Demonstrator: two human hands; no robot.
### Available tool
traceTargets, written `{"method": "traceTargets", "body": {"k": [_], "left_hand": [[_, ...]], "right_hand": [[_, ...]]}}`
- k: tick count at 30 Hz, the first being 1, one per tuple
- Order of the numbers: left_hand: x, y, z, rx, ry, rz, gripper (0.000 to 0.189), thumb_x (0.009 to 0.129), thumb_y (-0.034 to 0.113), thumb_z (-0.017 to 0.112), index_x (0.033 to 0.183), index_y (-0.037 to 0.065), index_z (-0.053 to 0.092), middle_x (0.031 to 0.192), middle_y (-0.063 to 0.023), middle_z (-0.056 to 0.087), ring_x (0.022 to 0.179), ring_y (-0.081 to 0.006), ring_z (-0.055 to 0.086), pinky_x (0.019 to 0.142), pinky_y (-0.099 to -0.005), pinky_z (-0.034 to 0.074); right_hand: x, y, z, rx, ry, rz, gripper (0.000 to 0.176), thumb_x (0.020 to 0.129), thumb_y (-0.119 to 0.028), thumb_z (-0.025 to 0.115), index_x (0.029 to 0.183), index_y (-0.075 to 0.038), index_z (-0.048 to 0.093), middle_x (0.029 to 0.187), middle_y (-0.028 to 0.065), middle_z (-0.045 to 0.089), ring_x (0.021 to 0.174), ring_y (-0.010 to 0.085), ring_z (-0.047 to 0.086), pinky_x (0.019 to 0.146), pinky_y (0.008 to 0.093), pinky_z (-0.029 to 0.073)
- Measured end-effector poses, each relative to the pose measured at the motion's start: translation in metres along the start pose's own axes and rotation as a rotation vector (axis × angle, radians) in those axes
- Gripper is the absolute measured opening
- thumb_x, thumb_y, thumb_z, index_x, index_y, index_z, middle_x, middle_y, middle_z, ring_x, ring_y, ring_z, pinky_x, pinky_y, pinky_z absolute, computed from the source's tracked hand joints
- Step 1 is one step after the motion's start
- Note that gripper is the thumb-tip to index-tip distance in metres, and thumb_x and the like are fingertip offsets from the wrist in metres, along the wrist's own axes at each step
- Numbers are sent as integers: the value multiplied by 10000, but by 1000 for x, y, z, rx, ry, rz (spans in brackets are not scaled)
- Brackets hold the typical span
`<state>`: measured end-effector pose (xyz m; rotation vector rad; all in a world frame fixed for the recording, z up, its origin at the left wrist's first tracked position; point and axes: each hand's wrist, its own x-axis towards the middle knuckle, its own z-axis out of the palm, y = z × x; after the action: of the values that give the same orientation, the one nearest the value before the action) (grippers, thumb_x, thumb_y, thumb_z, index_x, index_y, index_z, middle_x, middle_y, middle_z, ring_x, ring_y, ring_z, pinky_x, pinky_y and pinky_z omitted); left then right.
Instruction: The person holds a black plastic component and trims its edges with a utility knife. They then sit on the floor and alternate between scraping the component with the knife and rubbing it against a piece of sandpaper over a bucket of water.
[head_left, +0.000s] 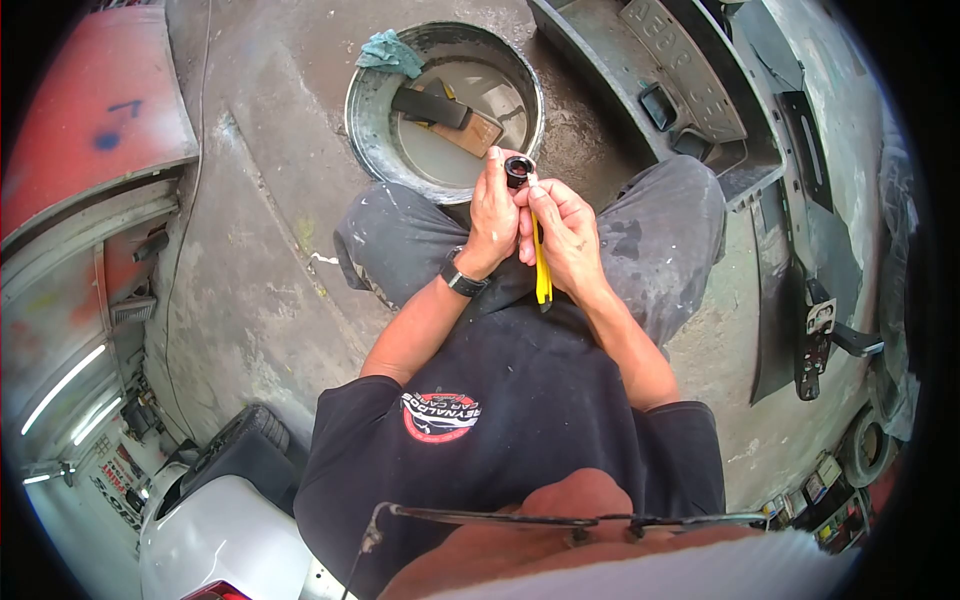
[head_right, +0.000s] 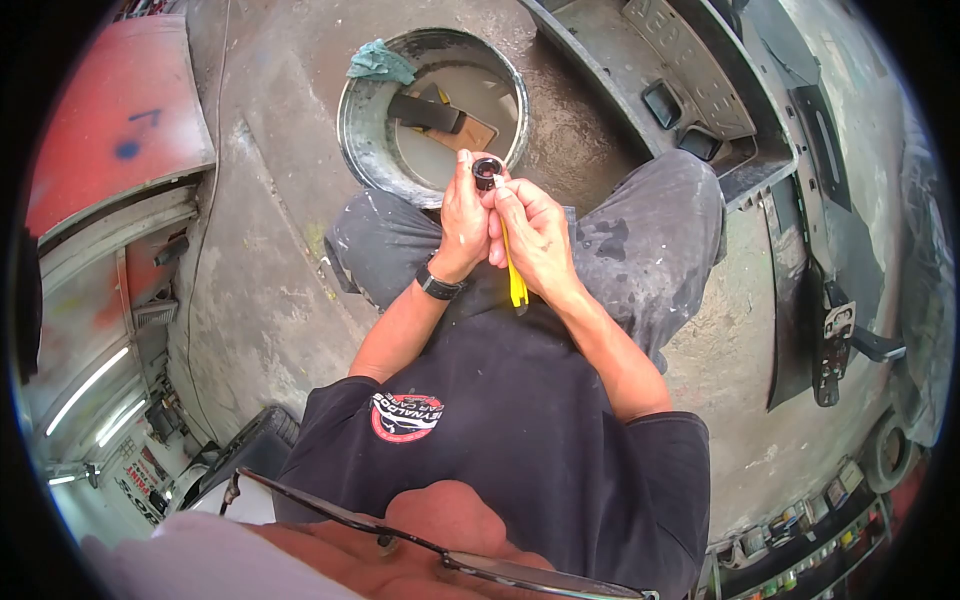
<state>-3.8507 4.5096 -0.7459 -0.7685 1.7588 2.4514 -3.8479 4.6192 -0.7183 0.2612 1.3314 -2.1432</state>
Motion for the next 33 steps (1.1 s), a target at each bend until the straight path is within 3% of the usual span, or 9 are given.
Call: {"method": "traceTargets", "body": {"k": [5, 8, 23, 26, 30, 33], "left_hand": [[0, -3, -3, 116, -8, 83, 531, 1088, 489, 264, 1002, 50, 550, 789, -13, 539, 669, -81, 498, 646, -233, 460], [0, -4, -4, 113, -19, 58, 510, 1101, 445, 228, 1027, 49, 541, 850, -23, 574, 737, -102, 532, 733, -256, 475], [2, -13, -6, 71, -49, 114, 459, 1105, 415, 253, 1055, 56, 535, 873, -20, 553, 768, -100, 520, 739, -263, 466], [6, -12, -4, -45, -80, 155, 418, 1104, 406, 273, 1093, 62, 511, 888, -21, 532, 751, -96, 496, 709, -264, 450], [7, -8, -3, -179, -165, 181, 396, 1104, 405, 277, 1084, 78, 499, 796, 4, 473, 639, -67, 423, 576, -233, 384], [4, -9, -2, -150, -189, 193, 388, 1101, 404, 303, 1074, 76, 509, 806, 12, 480, 651, -54, 426, 586, -219, 385]], "right_hand": [[-1, 0, -1, 23, 11, 0, 239, 1058, -215, 501, 1011, -5, 605, 677, 36, 583, 471, 91, 530, 446, 219, 470], [-1, 0, -2, 40, 9, -4, 255, 1053, -231, 518, 1002, -10, 635, 647, 16, 594, 461, 65, 524, 434, 202, 450], [2, -11, -11, -101, -62, 49, 267, 1036, -247, 550, 957, -14, 651, 638, 10, 578, 452, 69, 506, 422, 210, 404], [-2, -8, -13, -59, -1, 0, 276, 1047, -269, 527, 982, -21, 629, 638, 11, 556, 439, 76, 480, 421, 213, 404], [-1, -14, -11, -64, 131, -45, 283, 1043, -294, 537, 965, -32, 613, 618, 4, 532, 402, 73, 448, 393, 209, 374], [3, -15, -10, -47, 91, -11, 282, 1025, -297, 578, 943, -29, 607, 615, -3, 537, 415, 68, 467, 395, 206, 377]]}}
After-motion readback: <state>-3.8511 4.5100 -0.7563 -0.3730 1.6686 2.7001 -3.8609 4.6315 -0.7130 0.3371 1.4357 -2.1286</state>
